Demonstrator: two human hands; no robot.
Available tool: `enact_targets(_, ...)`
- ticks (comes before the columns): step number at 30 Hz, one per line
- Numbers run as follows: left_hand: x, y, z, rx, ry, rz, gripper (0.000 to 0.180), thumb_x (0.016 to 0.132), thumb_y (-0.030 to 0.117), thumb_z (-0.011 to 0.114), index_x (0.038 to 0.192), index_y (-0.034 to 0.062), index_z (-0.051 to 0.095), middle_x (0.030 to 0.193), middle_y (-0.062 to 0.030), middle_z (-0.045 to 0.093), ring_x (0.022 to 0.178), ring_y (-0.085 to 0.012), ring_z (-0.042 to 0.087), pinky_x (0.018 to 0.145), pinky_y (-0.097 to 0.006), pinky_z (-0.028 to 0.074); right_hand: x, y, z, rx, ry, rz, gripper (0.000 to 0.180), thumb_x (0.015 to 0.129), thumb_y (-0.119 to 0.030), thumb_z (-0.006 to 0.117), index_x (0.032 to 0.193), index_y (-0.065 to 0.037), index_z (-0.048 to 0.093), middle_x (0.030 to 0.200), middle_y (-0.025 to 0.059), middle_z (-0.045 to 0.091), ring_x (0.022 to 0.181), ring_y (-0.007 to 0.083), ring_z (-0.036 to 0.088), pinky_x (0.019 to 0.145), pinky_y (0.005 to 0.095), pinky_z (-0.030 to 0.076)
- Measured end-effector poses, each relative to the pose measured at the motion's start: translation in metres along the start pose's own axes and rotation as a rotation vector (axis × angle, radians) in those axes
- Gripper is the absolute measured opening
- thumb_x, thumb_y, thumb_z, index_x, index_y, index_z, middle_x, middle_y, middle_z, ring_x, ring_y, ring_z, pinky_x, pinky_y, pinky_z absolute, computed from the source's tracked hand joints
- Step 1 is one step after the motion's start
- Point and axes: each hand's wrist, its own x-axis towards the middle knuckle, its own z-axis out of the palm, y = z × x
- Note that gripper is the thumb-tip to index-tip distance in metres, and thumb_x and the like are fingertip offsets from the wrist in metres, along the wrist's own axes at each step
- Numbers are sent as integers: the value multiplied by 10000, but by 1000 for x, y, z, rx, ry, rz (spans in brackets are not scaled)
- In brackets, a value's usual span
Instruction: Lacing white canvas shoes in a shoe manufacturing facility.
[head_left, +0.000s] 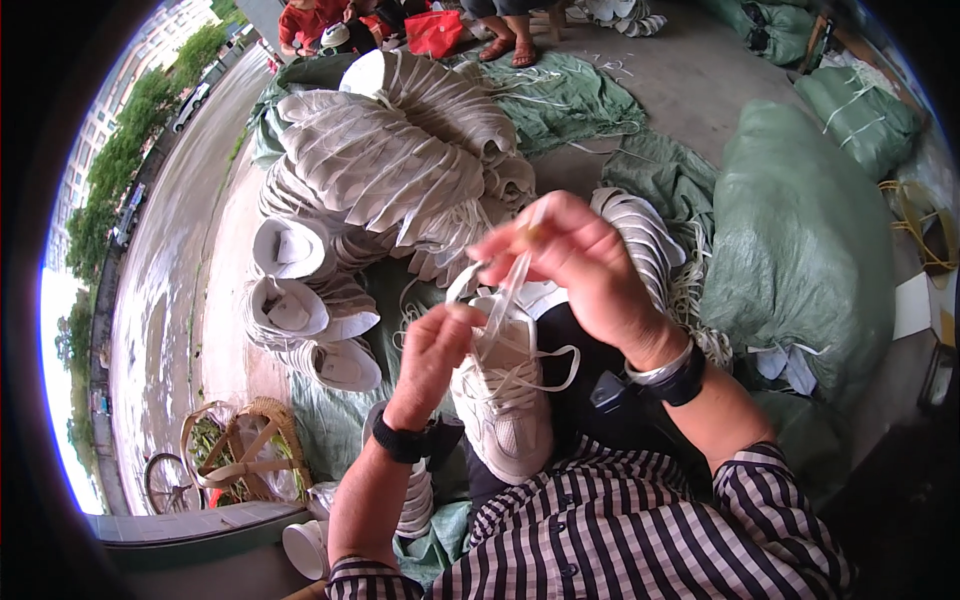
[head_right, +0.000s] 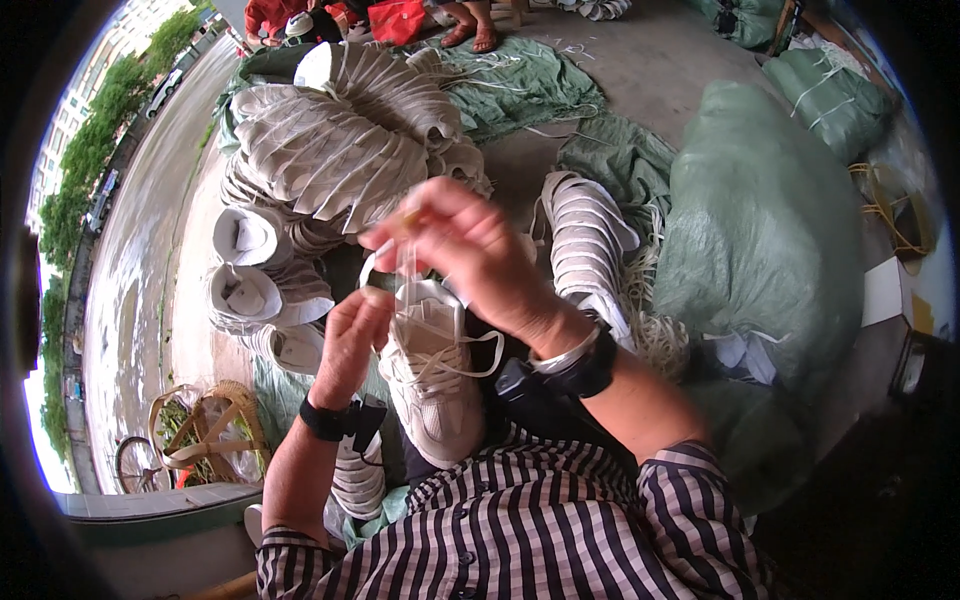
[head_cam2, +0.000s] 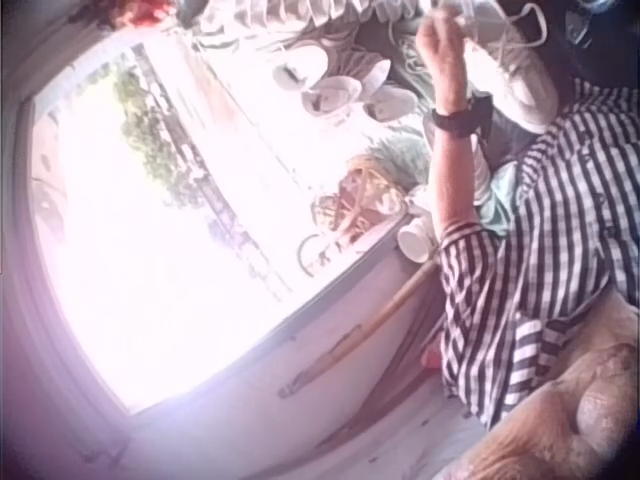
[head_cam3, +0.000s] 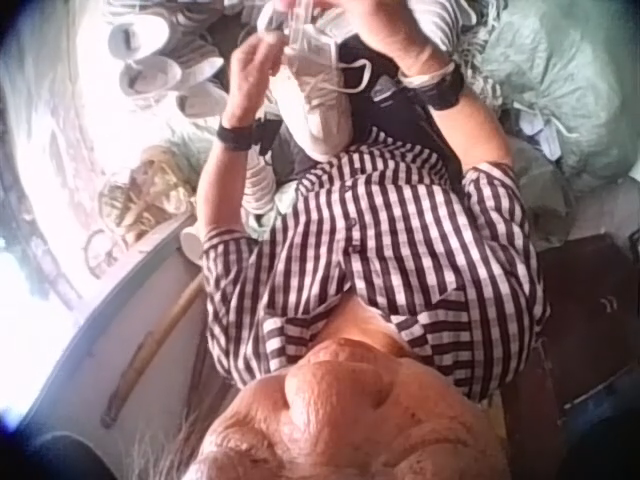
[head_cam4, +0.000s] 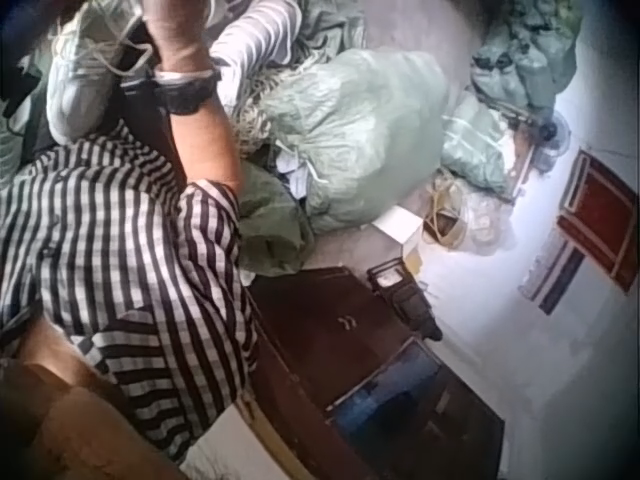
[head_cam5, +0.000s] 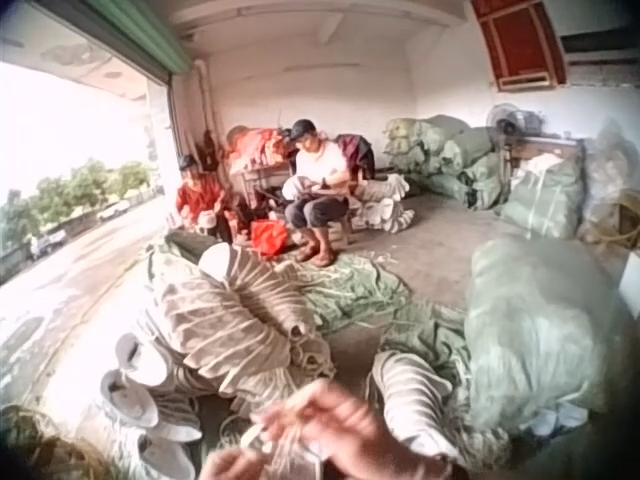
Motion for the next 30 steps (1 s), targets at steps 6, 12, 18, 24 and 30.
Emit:
enact_targets(6,-15,-37,-16,-192,161,-59,296,969,262,468,901,21,626,609,69,405,541,-34,333,515,-195,316,-30,32,-100,-301,327,215,114,899,-163,571,824,-87,530,606,-26,508,486,27,420,415,185,306)
enact_targets(12,-29,-50,-24,-256,229,-83,264,959,275,484,951,55,629,738,45,513,648,-35,444,586,-197,399,-47,67,-127,-884,271,334,101,851,-42,579,761,-39,533,602,12,535,509,84,525,481,234,432)
enact_targets(18,-30,-35,-33,-619,393,48,259,966,302,454,914,90,593,901,-27,622,838,-139,588,809,-359,485,-51,75,-64,-782,178,217,50,881,-60,546,856,-17,555,681,66,619,573,102,593,530,252,486)
enact_targets(24,-36,-32,-74,-845,486,203,247,975,256,439,927,63,583,935,-65,621,666,-115,526,718,-306,468,-73,73,-55,-940,97,281,84,841,-87,604,822,-22,555,614,76,589,564,177,597,525,308,473)
enact_targets(30,-44,0,-61,-592,365,246,284,977,285,435,887,52,572,760,-13,552,486,-56,307,450,-224,271,-81,82,-50,-1133,78,103,97,803,-129,631,775,-62,566,659,105,600,623,315,600,545,387,458)
